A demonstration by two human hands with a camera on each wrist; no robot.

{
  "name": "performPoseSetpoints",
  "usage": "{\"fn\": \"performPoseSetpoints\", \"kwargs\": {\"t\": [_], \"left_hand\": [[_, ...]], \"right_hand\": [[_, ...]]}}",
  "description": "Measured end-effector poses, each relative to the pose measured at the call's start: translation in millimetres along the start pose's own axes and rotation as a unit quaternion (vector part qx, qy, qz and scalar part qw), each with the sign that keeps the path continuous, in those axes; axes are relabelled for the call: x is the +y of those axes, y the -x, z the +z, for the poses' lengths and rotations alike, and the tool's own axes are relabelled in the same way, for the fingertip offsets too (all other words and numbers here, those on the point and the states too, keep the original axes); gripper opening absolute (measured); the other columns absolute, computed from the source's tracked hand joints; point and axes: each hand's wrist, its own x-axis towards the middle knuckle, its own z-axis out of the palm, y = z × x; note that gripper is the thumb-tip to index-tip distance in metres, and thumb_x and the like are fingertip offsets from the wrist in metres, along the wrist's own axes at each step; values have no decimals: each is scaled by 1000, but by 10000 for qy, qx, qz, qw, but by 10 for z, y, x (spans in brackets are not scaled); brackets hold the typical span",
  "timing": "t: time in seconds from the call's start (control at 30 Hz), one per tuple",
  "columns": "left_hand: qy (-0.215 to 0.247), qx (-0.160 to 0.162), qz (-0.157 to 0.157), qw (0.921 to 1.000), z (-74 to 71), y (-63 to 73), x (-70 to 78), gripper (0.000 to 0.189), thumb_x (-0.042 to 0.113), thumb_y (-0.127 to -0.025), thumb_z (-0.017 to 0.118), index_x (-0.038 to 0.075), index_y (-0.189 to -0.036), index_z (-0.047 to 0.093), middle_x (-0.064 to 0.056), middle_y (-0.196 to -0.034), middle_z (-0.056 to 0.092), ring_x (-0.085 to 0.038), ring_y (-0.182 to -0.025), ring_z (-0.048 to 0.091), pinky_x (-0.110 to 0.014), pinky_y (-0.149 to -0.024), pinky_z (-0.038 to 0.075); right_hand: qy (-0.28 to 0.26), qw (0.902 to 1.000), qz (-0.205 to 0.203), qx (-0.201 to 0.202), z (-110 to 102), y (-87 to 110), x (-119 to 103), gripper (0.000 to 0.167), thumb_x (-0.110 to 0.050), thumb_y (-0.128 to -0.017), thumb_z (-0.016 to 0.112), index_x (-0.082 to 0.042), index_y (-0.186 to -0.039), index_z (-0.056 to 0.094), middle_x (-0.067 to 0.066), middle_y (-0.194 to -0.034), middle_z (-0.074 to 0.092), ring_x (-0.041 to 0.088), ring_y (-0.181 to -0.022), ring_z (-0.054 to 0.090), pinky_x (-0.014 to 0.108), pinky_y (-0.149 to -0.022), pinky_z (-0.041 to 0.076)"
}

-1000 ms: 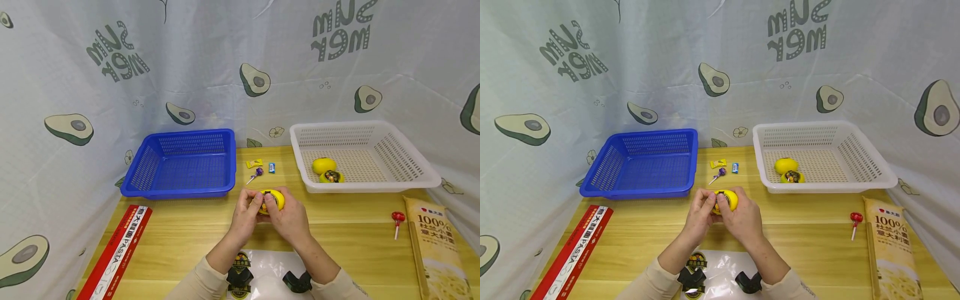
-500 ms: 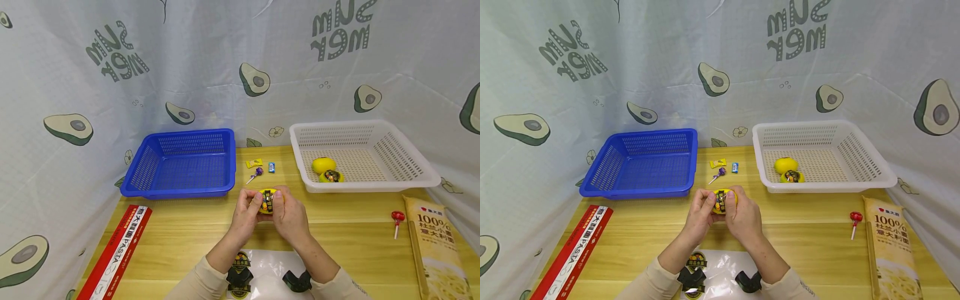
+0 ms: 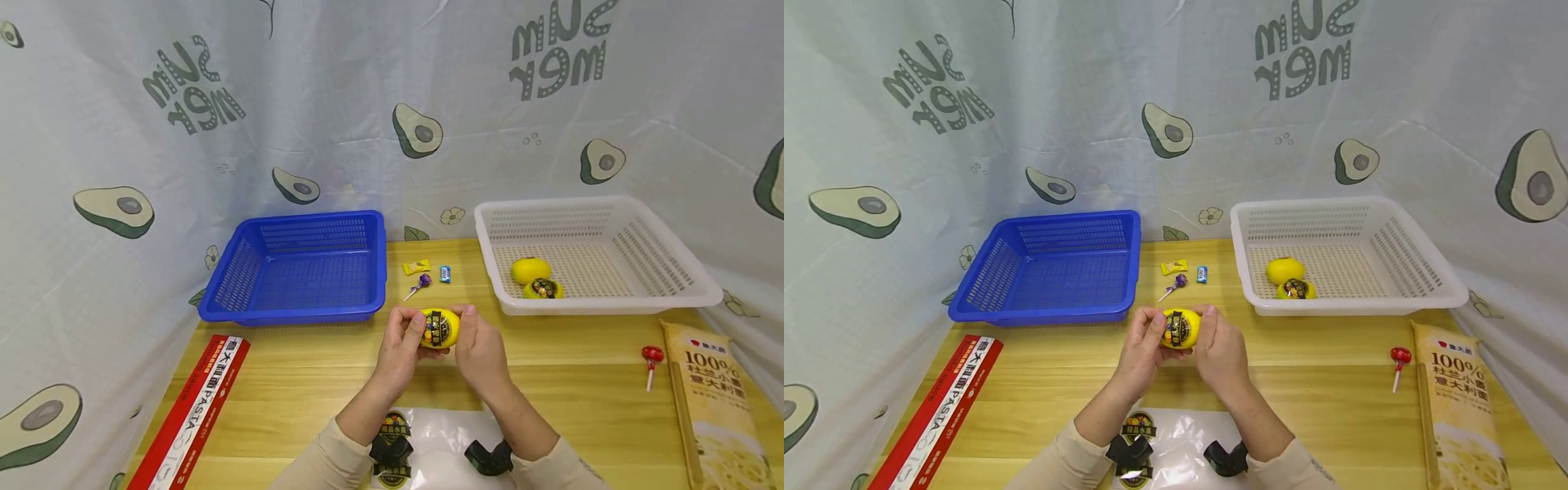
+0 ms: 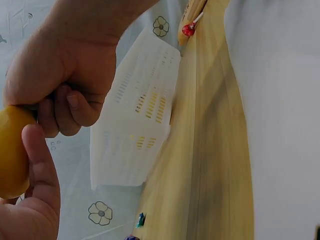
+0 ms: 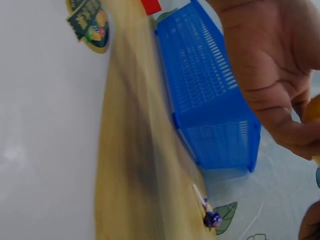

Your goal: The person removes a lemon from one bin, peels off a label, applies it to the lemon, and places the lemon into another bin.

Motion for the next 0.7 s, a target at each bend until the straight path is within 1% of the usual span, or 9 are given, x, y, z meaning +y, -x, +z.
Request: {"fn": "performPoseSetpoints", "kwargs": {"t": [0.07,0.1,0.2,0.3,0.37,0.43,0.5,0.6,0.7], "left_hand": [[-478,78,136,9987,-15,1,6,35,29,-111,42,-2,-125,41,-18,-118,55,-12,-68,66,-25,-63,57],[-744,130,219,9969,-22,2,1,34,28,-111,41,-2,-126,43,-19,-116,56,-11,-67,64,-24,-62,55],[-1384,249,639,9880,-32,9,-21,29,25,-111,41,1,-126,49,-21,-101,58,-10,-63,58,-21,-57,49],[-1983,388,1175,9723,-41,16,-55,26,22,-111,42,3,-124,55,-19,-89,62,-8,-66,54,-20,-59,47],[-2305,521,1521,9597,-41,20,-73,26,22,-111,42,4,-122,58,-16,-90,65,-8,-71,54,-21,-62,49],[-2575,697,1793,9470,-41,22,-88,25,22,-111,44,5,-120,60,-14,-96,68,-7,-78,55,-23,-69,51],[-2686,842,1962,9393,-42,23,-97,25,20,-110,44,6,-118,62,-13,-100,70,-8,-85,58,-26,-75,53],[-2802,987,2135,9307,-44,19,-108,24,17,-110,44,6,-117,64,-12,-100,69,-11,-90,59,-28,-80,53],[-2860,1059,2270,9249,-56,12,-123,24,14,-110,44,6,-116,65,-12,-98,69,-13,-89,60,-29,-79,53]], "right_hand": [[-97,9993,264,-231,-34,-15,-15,52,-27,-114,26,-1,-107,71,14,-84,70,17,-69,55,26,-62,48],[-101,9988,329,-351,-49,-19,-24,52,-29,-114,27,-2,-107,71,13,-85,70,18,-72,55,27,-64,48],[138,9965,338,-752,-61,-24,-51,46,-34,-112,34,-7,-107,70,10,-87,70,19,-78,58,31,-69,49],[413,9922,189,-1159,-38,-10,-89,36,-39,-108,46,-11,-111,70,7,-83,69,18,-74,58,31,-64,48],[524,9901,118,-1299,-17,6,-111,34,-40,-106,51,-13,-114,70,5,-83,68,15,-71,56,29,-61,47],[558,9899,35,-1299,10,26,-116,34,-40,-105,53,-11,-115,70,4,-80,67,14,-67,54,27,-58,46],[590,9911,-146,-1183,30,46,-111,33,-35,-106,52,-9,-115,70,2,-77,66,12,-66,54,26,-58,45],[652,9918,-445,-1010,51,71,-90,29,-28,-108,49,-8,-112,69,0,-70,62,11,-63,52,25,-57,45],[707,9912,-657,-910,60,80,-75,28,-24,-110,43,-8,-108,67,-1,-66,58,11,-60,50,24,-54,42]]}}
